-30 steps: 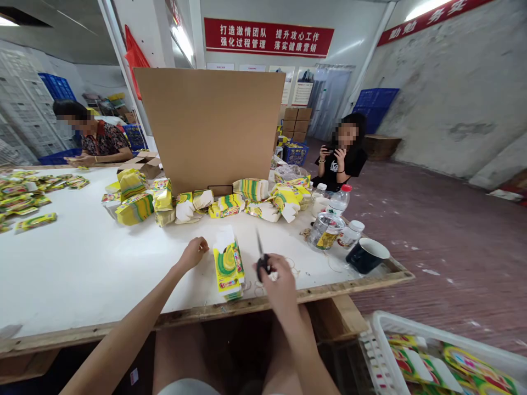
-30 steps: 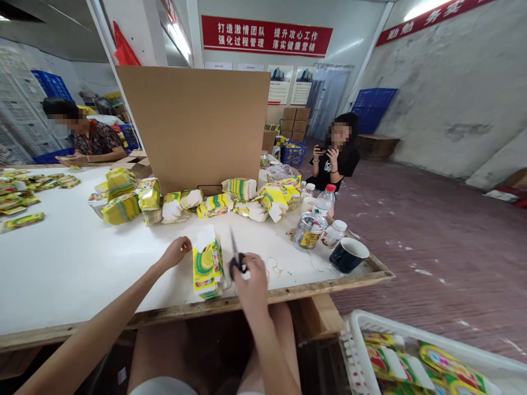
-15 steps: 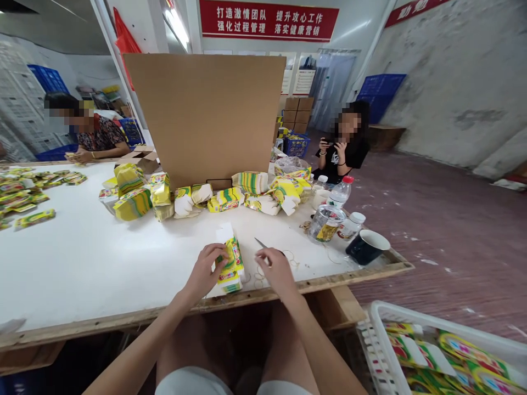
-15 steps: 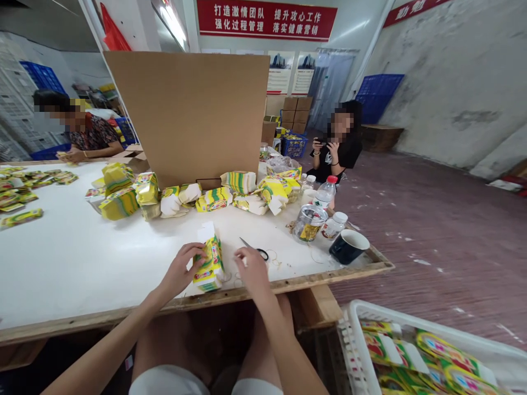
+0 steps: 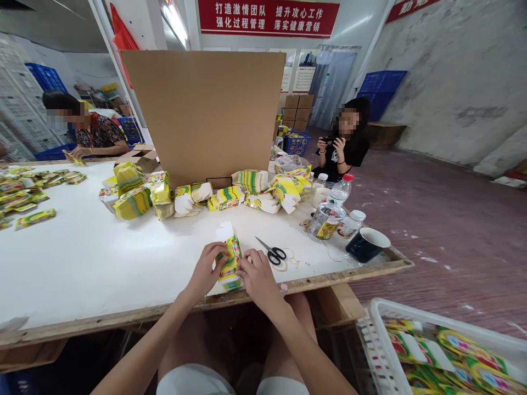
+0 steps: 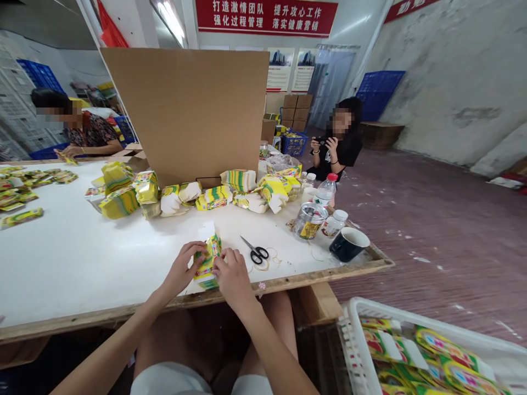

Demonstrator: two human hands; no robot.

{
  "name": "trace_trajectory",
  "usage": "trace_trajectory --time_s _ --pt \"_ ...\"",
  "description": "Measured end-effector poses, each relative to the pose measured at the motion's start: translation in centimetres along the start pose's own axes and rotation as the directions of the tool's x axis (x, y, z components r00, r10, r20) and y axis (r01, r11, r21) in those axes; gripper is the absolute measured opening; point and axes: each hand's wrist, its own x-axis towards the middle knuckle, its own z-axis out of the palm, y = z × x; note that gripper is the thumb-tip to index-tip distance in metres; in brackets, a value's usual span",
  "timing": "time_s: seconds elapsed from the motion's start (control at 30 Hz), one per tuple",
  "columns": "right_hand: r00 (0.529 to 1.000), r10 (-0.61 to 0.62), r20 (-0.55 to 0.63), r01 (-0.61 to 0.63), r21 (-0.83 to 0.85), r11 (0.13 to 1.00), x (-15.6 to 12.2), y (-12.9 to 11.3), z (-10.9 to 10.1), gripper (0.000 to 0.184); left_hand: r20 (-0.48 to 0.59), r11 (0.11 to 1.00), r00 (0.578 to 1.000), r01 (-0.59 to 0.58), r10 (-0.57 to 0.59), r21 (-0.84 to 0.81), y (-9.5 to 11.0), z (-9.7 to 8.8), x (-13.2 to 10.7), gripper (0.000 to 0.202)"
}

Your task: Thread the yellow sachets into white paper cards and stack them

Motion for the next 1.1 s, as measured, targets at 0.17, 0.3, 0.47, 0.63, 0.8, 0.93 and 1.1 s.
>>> trace_trajectory --time_s 0.17,0.3,0.47,0.63,0.8,0.93,1.1 --pt "0.998 0.041 -0.048 -0.039 0.025 0.999 -0.6 -0.5 0.8 0.025 -0.01 1.0 1.0 -0.003 0.003 0.002 -0.4 0.1 -0.1 0.015" --pt "0.985 0.139 -0.107 -0.126 0.124 0.984 -2.4 0.1 0.7 0.022 -0.022 1.0 1.0 -0.005 0.006 0.012 -0.2 0.3 -0.5 0.015" --pt "0.906 0.385 -0.174 -0.329 0.284 0.901 -3.4 0.9 1.0 0.019 0.027 0.998 0.998 -0.053 0.052 0.027 2.4 1.8 -1.6 0.019" --pt "0.848 0.506 -0.159 -0.392 0.454 0.8 -3.5 0.5 0.8 0.033 0.037 0.998 0.997 -0.065 0.066 -0.01 4.8 2.7 -2.5 0.029" --pt "0.808 0.586 -0.058 -0.393 0.688 0.61 -5.4 -0.9 -1.6 0.039 -0.166 0.887 0.959 0.136 -0.23 -0.441 6.9 2.0 -4.3 0.047" --pt "0.745 0.653 0.141 -0.356 0.91 0.211 -7.4 -2.6 -2.4 0.031 0.217 0.327 0.867 0.385 -0.448 -0.863 9.1 2.6 -6.2 0.046" --pt "0.712 0.679 0.181 -0.311 0.948 0.074 -9.0 -3.8 -1.7 0.027 0.418 0.025 0.856 0.446 -0.306 -0.895 10.7 3.4 -7.5 0.049"
